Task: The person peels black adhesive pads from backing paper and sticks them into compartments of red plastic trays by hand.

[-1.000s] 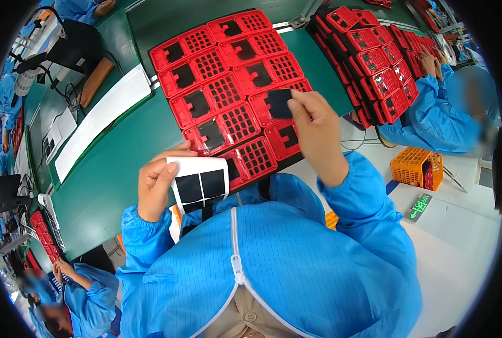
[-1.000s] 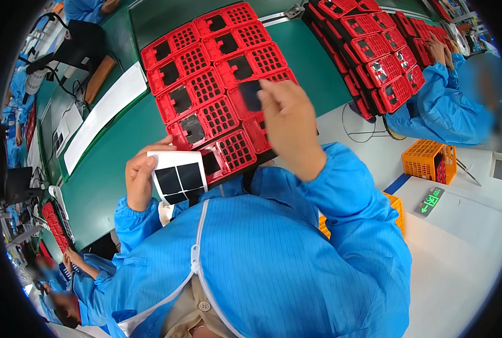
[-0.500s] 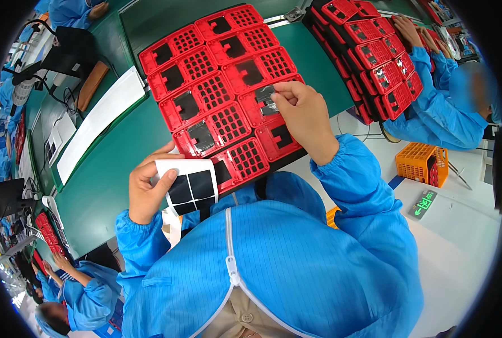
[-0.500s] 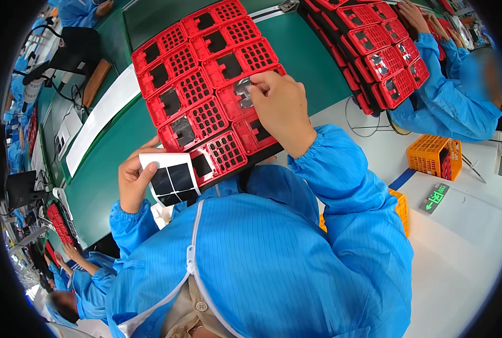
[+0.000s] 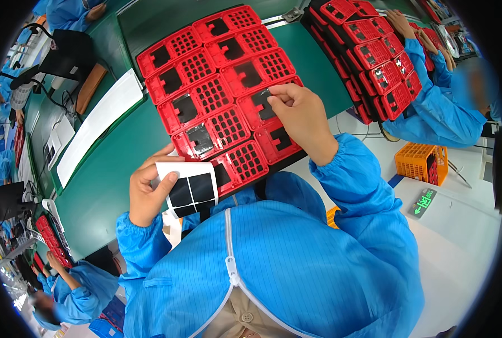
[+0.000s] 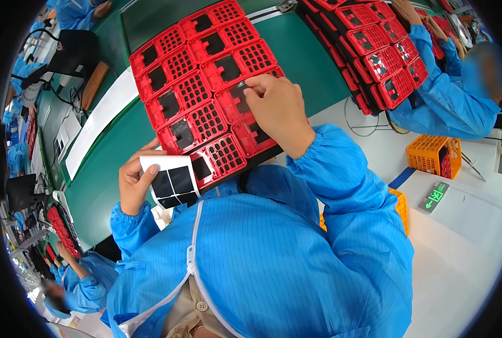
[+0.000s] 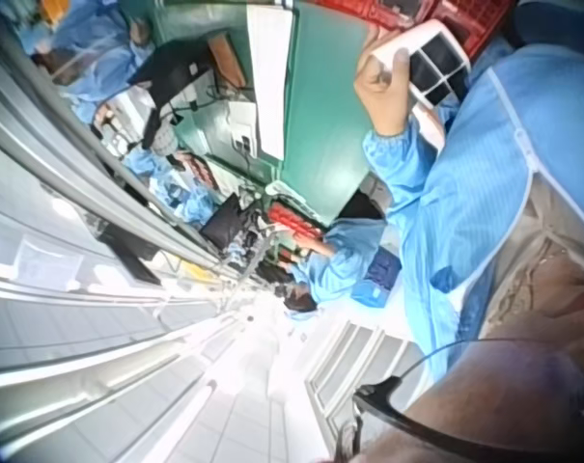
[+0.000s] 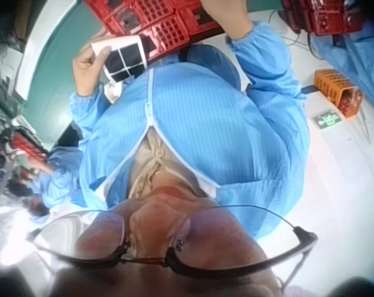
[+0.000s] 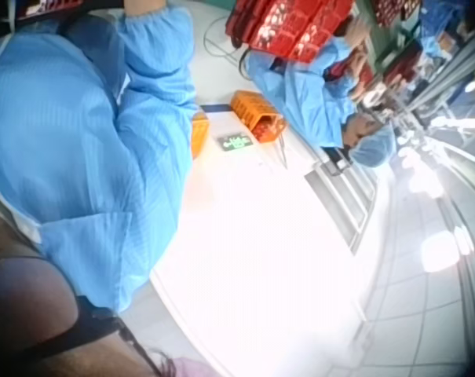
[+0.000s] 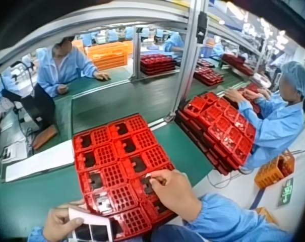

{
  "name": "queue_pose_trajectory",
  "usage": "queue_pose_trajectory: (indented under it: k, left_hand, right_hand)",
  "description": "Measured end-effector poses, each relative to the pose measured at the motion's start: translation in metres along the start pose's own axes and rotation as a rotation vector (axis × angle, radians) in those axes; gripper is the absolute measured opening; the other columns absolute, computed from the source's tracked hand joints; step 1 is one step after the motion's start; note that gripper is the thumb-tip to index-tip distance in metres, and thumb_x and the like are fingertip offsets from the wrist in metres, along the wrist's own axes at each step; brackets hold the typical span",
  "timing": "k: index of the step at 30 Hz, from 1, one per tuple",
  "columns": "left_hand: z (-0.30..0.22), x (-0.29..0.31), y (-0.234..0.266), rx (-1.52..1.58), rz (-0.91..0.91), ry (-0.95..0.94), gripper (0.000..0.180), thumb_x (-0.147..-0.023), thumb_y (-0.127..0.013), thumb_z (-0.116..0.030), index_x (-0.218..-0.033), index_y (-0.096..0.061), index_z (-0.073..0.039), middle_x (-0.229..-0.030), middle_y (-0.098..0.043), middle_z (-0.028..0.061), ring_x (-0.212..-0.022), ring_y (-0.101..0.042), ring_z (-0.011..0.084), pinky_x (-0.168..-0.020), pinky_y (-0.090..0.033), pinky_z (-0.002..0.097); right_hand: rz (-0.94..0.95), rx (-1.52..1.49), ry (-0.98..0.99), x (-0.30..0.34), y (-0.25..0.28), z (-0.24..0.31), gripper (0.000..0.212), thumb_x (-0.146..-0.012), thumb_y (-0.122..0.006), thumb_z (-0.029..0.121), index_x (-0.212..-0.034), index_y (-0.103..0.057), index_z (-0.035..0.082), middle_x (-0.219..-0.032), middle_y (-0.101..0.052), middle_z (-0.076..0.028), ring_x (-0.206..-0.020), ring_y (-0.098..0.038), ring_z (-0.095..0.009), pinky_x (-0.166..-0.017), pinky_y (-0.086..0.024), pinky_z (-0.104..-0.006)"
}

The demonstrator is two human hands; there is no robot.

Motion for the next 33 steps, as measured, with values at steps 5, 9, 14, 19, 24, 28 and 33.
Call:
queue_pose_trajectory:
  k: [5,9,14,19,24,28,33]
  left_hand:
    - [-0.002,-0.001,0.0,-0.028,0.009,-0.015,0.016,-0.083,-0.065,-0.01,-0.096,-0.069,0.0,-0.103,-0.066,0.011,-0.12,-0.048,0.0284,-0.098,-0.038,0.0402]
    - [-0.002,0.0,0.0,-0.028,0.008,-0.018,0.017,-0.083,-0.065,-0.011,-0.096,-0.069,-0.001,-0.103,-0.066,0.0111,-0.12,-0.048,0.029,-0.098,-0.038,0.0405]
    - [-0.002,0.0,0.0,-0.003,0.004,-0.021,0.017,-0.084,-0.066,-0.012,-0.095,-0.069,-0.001,-0.101,-0.067,0.0106,-0.119,-0.05,0.0303,-0.098,-0.039,0.0412]
    - [-0.001,0.0,-0.001,0.005,0.0,-0.025,0.017,-0.084,-0.066,-0.013,-0.095,-0.069,-0.001,-0.101,-0.067,0.01,-0.119,-0.05,0.0307,-0.098,-0.039,0.0421]
    - [-0.003,0.001,0.0,-0.009,0.005,-0.028,0.016,-0.083,-0.066,-0.012,-0.095,-0.069,-0.001,-0.102,-0.067,0.01,-0.119,-0.049,0.0308,-0.098,-0.038,0.0424]
    - [-0.002,0.004,0.0,-0.008,0.012,-0.025,0.016,-0.083,-0.066,-0.011,-0.095,-0.069,-0.001,-0.102,-0.066,0.0104,-0.119,-0.049,0.031,-0.098,-0.038,0.0421]
    - [-0.004,0.003,0.001,-0.015,0.01,-0.015,0.015,-0.082,-0.065,-0.009,-0.095,-0.069,-0.001,-0.102,-0.066,0.0105,-0.119,-0.049,0.0308,-0.098,-0.038,0.042]
  right_hand:
    - [0.003,0.117,0.067,0.0,-0.001,0.007,0.022,-0.08,-0.066,0.008,-0.099,-0.065,-0.003,-0.079,-0.066,-0.01,-0.071,-0.063,-0.015,-0.064,-0.05,-0.0261]
    - [-0.007,0.042,0.011,-0.001,-0.002,0.005,0.02,-0.08,-0.066,0.008,-0.097,-0.065,-0.002,-0.078,-0.065,-0.01,-0.071,-0.063,-0.015,-0.064,-0.049,-0.0253]
    - [-0.062,0.165,0.095,0.004,0.002,0.018,0.014,-0.079,-0.065,0.01,-0.09,-0.067,0.001,-0.075,-0.062,-0.012,-0.069,-0.058,-0.022,-0.064,-0.047,-0.0329]
    - [-0.187,0.365,0.343,0.01,0.0,0.017,0.014,-0.077,-0.063,0.01,-0.088,-0.069,0.003,-0.08,-0.057,-0.011,-0.076,-0.052,-0.028,-0.069,-0.044,-0.0375]
    - [-0.195,0.461,0.402,0.017,-0.003,0.02,0.014,-0.077,-0.062,0.008,-0.088,-0.069,0.004,-0.085,-0.056,-0.01,-0.081,-0.05,-0.028,-0.069,-0.043,-0.0379]
    - [-0.196,0.47,0.445,0.022,-0.002,0.02,0.016,-0.075,-0.06,0.007,-0.088,-0.068,0.005,-0.085,-0.054,-0.009,-0.081,-0.05,-0.028,-0.07,-0.041,-0.0382]
    - [-0.169,0.475,0.459,0.024,0.004,0.015,0.016,-0.074,-0.06,0.008,-0.087,-0.068,0.006,-0.084,-0.053,-0.007,-0.084,-0.049,-0.027,-0.071,-0.039,-0.0382]
Point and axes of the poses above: each hand's wrist, its own x-axis away from the middle knuckle, its own y-axis out of the back of the hand, z = x × y, the point moved 4 cm from there along -x, towards the middle knuckle
